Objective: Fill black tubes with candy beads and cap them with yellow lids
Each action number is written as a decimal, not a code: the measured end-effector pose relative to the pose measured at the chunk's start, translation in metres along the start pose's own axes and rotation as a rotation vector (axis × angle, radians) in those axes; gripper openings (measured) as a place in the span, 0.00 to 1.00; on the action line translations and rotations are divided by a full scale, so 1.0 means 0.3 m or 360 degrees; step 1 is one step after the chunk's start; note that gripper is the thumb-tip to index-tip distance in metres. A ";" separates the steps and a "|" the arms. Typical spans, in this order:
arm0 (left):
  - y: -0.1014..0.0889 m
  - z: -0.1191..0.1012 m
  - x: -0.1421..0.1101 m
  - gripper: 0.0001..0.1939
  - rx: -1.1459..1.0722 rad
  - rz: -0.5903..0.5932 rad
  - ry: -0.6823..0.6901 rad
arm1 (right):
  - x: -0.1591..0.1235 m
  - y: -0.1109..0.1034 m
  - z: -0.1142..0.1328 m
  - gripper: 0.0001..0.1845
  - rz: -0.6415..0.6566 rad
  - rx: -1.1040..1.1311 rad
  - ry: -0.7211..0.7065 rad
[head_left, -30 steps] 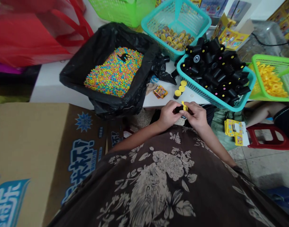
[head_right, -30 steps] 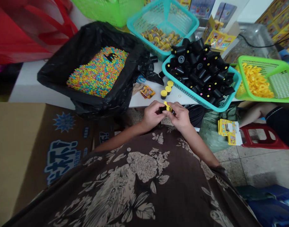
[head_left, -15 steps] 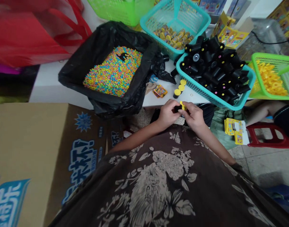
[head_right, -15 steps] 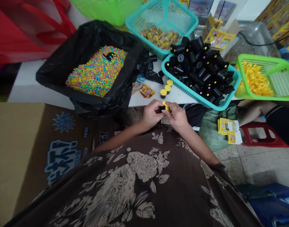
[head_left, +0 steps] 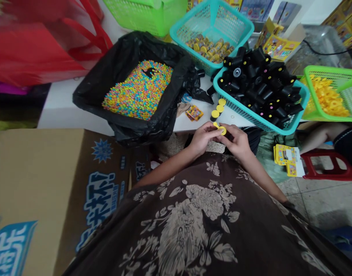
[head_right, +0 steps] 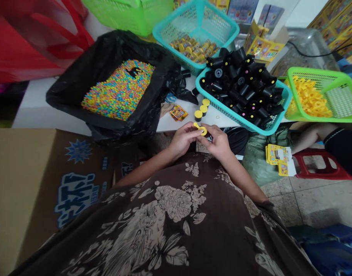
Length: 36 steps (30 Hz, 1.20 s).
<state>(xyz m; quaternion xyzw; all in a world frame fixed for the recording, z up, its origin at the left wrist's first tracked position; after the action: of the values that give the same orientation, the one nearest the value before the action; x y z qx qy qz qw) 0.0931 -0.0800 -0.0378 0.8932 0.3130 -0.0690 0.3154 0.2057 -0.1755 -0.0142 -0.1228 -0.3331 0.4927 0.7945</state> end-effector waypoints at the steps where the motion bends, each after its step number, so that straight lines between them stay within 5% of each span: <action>1: -0.001 -0.003 -0.001 0.23 -0.0009 0.0001 0.0000 | 0.002 -0.004 -0.002 0.19 -0.0008 0.0135 0.0091; 6: 0.004 -0.013 -0.011 0.23 0.0035 0.0038 0.0028 | 0.006 0.003 -0.027 0.17 -0.0183 0.0680 0.0597; 12: 0.005 -0.021 -0.016 0.21 0.0058 -0.0013 0.0027 | 0.015 0.038 -0.045 0.19 -0.0253 0.0981 0.0858; 22: 0.007 0.003 -0.017 0.24 0.0104 0.0138 -0.0154 | 0.020 0.054 -0.070 0.16 -0.0405 0.0883 0.0638; 29: -0.002 0.045 -0.003 0.24 0.0134 -0.0006 -0.0120 | 0.000 0.096 -0.084 0.17 -0.0594 0.1075 0.0769; 32: -0.008 0.030 0.008 0.23 0.0138 -0.0010 -0.0140 | 0.000 0.086 -0.087 0.19 -0.0429 0.1082 0.0761; 36: -0.016 -0.008 0.013 0.23 0.0108 0.0102 -0.0244 | 0.014 0.040 -0.062 0.29 -0.0035 0.0859 0.0461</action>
<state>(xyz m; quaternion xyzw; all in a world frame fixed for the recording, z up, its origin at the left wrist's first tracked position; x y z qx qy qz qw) 0.0932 -0.0738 -0.0396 0.9050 0.2569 -0.1375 0.3100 0.2105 -0.1636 -0.0327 0.0273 -0.0747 0.5322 0.8429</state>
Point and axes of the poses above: each hand's wrist, its own x-axis towards the middle knuckle, its own y-axis out of the palm, z = x × y, the point moved 4 cm from there along x, towards the middle knuckle, and after that the axes turned 9 degrees about -y, right-handed, at the moved point
